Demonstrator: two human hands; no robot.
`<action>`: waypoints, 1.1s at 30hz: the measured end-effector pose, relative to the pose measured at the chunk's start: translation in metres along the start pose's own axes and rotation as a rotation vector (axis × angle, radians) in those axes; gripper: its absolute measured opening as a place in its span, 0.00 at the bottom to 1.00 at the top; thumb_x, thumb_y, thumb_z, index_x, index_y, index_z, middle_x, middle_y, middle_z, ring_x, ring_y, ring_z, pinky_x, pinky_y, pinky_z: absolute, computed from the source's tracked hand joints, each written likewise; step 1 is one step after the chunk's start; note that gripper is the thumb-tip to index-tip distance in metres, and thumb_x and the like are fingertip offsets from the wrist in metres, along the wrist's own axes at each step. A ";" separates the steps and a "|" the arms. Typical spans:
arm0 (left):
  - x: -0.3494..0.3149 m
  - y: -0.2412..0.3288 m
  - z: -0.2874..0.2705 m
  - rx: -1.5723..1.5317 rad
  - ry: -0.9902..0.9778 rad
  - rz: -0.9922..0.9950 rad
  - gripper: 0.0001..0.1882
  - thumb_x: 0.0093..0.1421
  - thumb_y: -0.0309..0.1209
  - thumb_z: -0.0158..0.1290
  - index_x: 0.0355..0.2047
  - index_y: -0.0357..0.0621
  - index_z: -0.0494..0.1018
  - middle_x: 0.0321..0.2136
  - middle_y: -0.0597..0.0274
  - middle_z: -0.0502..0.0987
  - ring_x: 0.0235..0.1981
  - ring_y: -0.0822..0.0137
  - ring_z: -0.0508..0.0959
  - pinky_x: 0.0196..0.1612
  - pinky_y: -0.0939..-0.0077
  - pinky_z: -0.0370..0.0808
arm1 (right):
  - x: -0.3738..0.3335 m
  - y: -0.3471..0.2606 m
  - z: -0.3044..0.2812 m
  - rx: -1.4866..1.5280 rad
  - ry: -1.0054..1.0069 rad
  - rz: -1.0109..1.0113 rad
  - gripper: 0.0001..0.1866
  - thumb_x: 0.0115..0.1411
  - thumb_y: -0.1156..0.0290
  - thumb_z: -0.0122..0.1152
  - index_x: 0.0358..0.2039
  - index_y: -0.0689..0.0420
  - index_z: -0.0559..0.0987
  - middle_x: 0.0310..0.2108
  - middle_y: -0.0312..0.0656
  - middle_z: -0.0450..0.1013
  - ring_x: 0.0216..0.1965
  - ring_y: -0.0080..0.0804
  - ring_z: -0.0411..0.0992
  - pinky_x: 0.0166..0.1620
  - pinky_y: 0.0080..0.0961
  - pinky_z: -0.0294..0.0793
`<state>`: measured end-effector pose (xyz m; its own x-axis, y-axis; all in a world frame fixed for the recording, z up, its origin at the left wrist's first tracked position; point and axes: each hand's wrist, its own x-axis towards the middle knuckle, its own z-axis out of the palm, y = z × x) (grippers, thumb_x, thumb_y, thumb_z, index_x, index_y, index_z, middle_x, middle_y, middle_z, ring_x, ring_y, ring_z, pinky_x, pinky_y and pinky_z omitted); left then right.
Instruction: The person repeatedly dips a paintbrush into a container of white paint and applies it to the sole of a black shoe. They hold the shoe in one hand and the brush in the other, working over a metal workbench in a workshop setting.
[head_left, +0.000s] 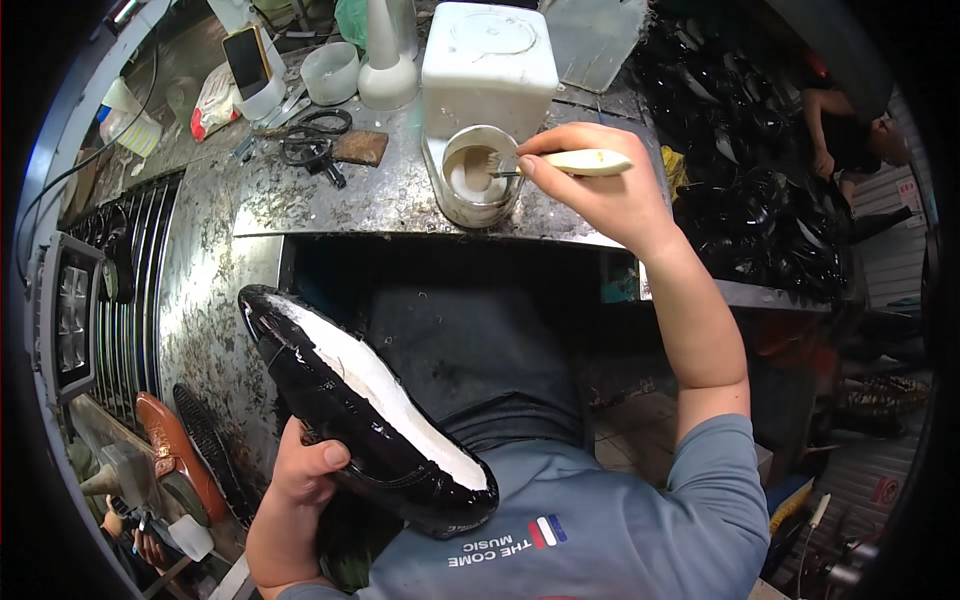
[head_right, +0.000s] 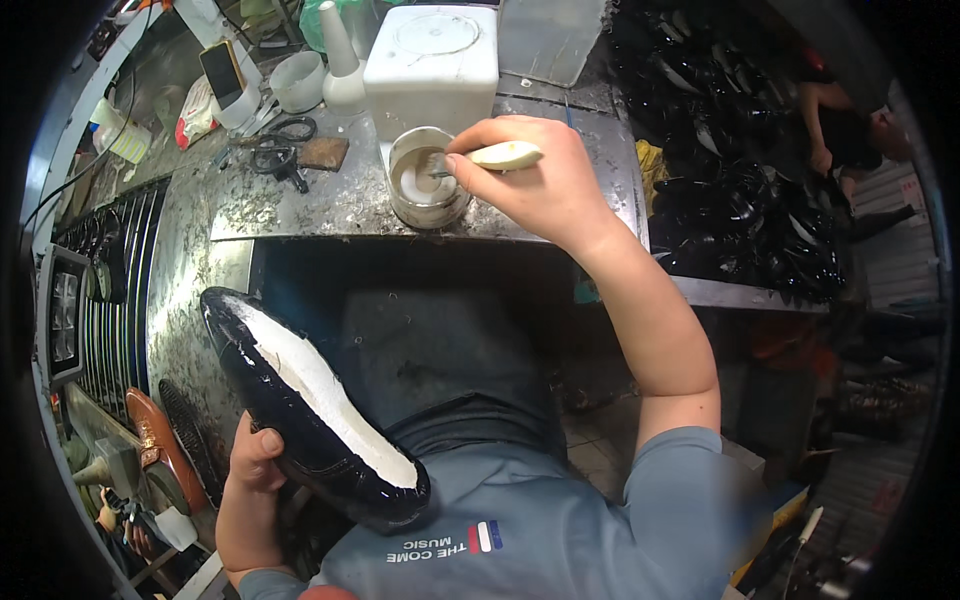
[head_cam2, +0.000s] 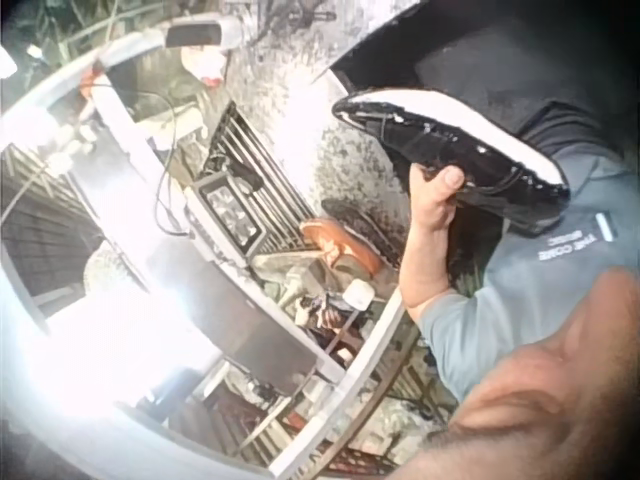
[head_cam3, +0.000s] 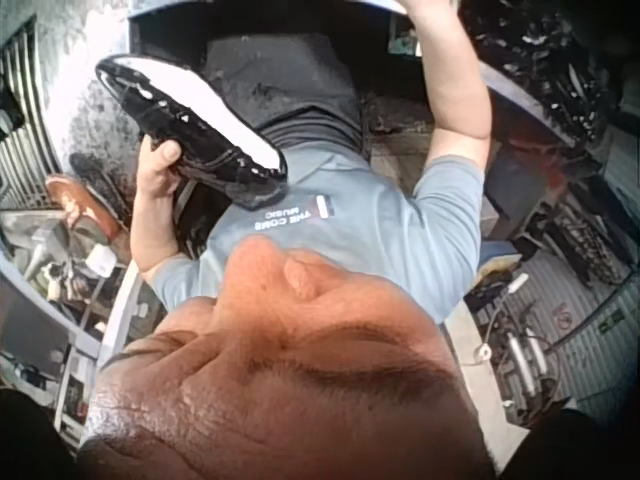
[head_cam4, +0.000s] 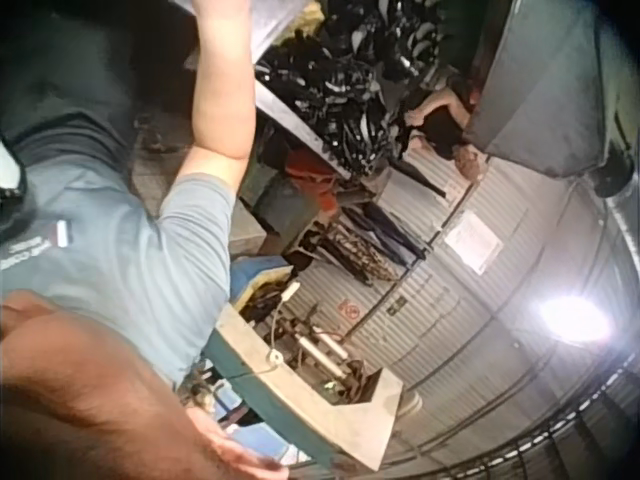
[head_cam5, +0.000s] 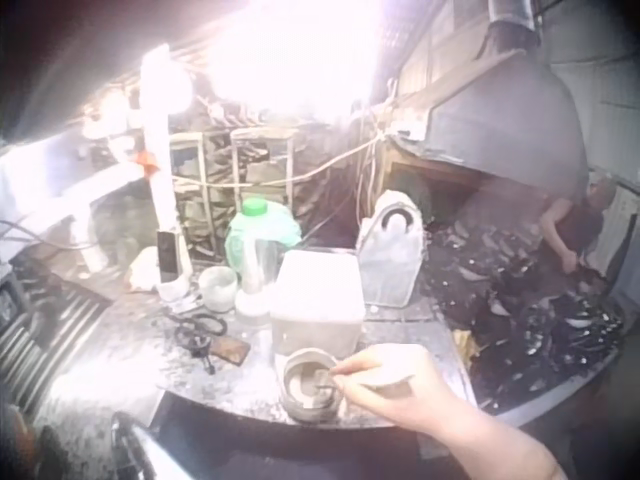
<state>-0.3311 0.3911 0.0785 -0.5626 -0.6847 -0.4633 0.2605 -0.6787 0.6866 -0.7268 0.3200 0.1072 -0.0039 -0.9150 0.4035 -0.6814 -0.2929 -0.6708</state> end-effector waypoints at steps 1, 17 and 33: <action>-0.001 -0.001 0.003 0.028 0.036 0.031 0.42 0.49 0.39 0.71 0.60 0.30 0.68 0.50 0.49 0.80 0.50 0.56 0.82 0.56 0.62 0.79 | 0.000 0.010 0.004 -0.079 0.004 -0.022 0.09 0.58 0.65 0.70 0.35 0.55 0.87 0.32 0.42 0.83 0.34 0.39 0.81 0.38 0.31 0.79; -0.006 0.013 0.008 0.186 0.011 0.136 0.40 0.58 0.48 0.65 0.62 0.33 0.65 0.51 0.53 0.78 0.51 0.62 0.80 0.56 0.66 0.76 | -0.014 0.026 0.011 -0.059 0.027 -0.144 0.07 0.58 0.72 0.72 0.36 0.59 0.86 0.33 0.44 0.83 0.33 0.36 0.81 0.38 0.28 0.79; -0.009 0.023 0.004 0.170 -0.025 0.139 0.36 0.63 0.47 0.63 0.61 0.34 0.67 0.52 0.55 0.78 0.52 0.64 0.79 0.57 0.66 0.75 | -0.021 0.019 0.018 -0.008 0.007 -0.076 0.09 0.59 0.74 0.70 0.39 0.63 0.86 0.34 0.48 0.82 0.35 0.38 0.80 0.40 0.28 0.77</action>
<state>-0.3232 0.3826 0.1009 -0.5504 -0.7603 -0.3450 0.2019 -0.5221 0.8286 -0.7263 0.3289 0.0751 0.0427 -0.8883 0.4572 -0.6859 -0.3588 -0.6330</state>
